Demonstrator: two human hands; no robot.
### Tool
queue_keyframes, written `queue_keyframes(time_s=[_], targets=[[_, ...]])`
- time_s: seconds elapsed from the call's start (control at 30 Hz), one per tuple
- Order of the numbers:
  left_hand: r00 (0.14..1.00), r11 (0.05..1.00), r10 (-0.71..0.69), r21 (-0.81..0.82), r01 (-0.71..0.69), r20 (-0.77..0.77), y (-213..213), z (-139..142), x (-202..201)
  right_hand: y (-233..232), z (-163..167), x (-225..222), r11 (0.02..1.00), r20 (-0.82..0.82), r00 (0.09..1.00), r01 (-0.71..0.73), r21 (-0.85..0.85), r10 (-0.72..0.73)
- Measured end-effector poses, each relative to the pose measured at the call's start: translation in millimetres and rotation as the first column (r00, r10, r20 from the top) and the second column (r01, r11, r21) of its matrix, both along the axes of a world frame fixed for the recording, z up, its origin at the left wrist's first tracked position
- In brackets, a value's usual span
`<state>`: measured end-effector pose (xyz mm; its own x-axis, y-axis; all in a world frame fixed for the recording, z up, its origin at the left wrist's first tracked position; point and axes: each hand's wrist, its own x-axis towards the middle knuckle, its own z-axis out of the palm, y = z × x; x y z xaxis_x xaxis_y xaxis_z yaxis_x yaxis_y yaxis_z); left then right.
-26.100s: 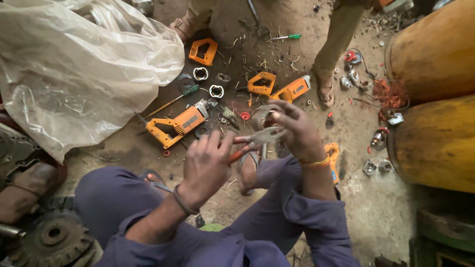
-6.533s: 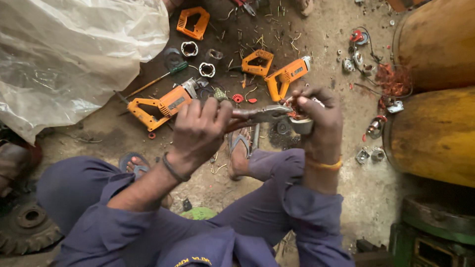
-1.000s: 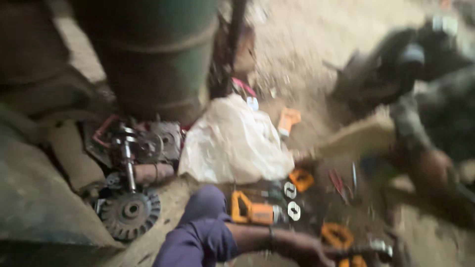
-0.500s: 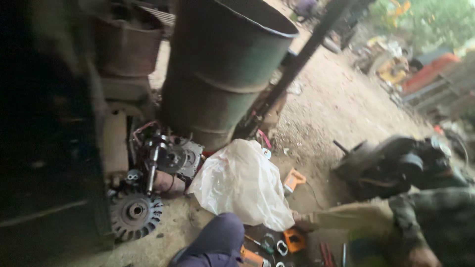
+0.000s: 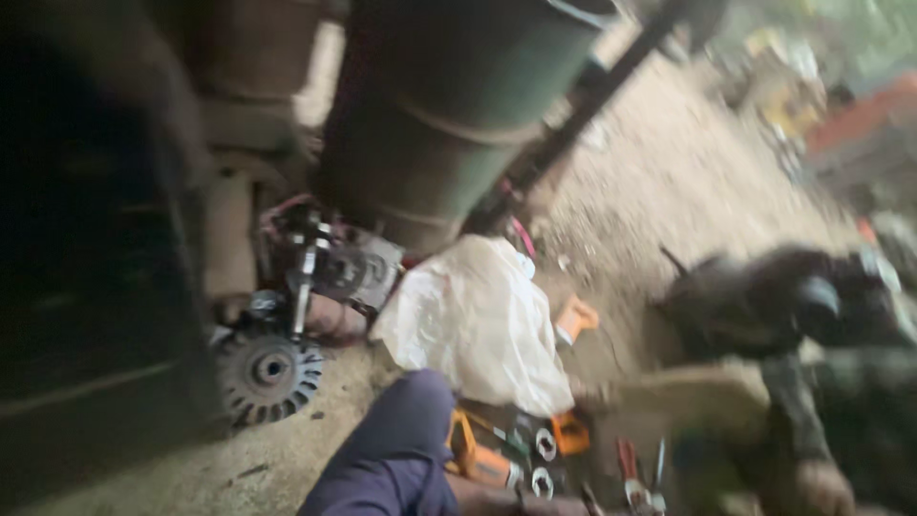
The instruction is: The person sits on the floor and uses pliers to pull copper wire coils out of a cylindrical motor stator. They repeatedly grip and extract wire bundles, rotating the stator to access different sections, while another person works nearby with a power tool.
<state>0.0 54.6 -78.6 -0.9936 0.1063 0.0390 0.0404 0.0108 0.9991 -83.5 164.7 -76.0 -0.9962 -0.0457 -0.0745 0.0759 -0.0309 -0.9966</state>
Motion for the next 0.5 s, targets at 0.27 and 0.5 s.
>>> queue_keyframes(time_s=[0.27, 0.5], targets=[[0.999, 1.0, -0.026, 0.013, 0.026, 0.02, 6.7, -55.3, -6.6, 29.6, -83.1, 85.5, 0.974, -0.221, 0.973, -0.02, 0.225, 0.071], [0.758, 0.785, -0.597, 0.386, 0.484, 0.264, -11.4, -51.5, 3.2, 27.0, -33.7, 85.1, 0.775, 0.241, 0.917, -0.107, -0.623, 0.319]])
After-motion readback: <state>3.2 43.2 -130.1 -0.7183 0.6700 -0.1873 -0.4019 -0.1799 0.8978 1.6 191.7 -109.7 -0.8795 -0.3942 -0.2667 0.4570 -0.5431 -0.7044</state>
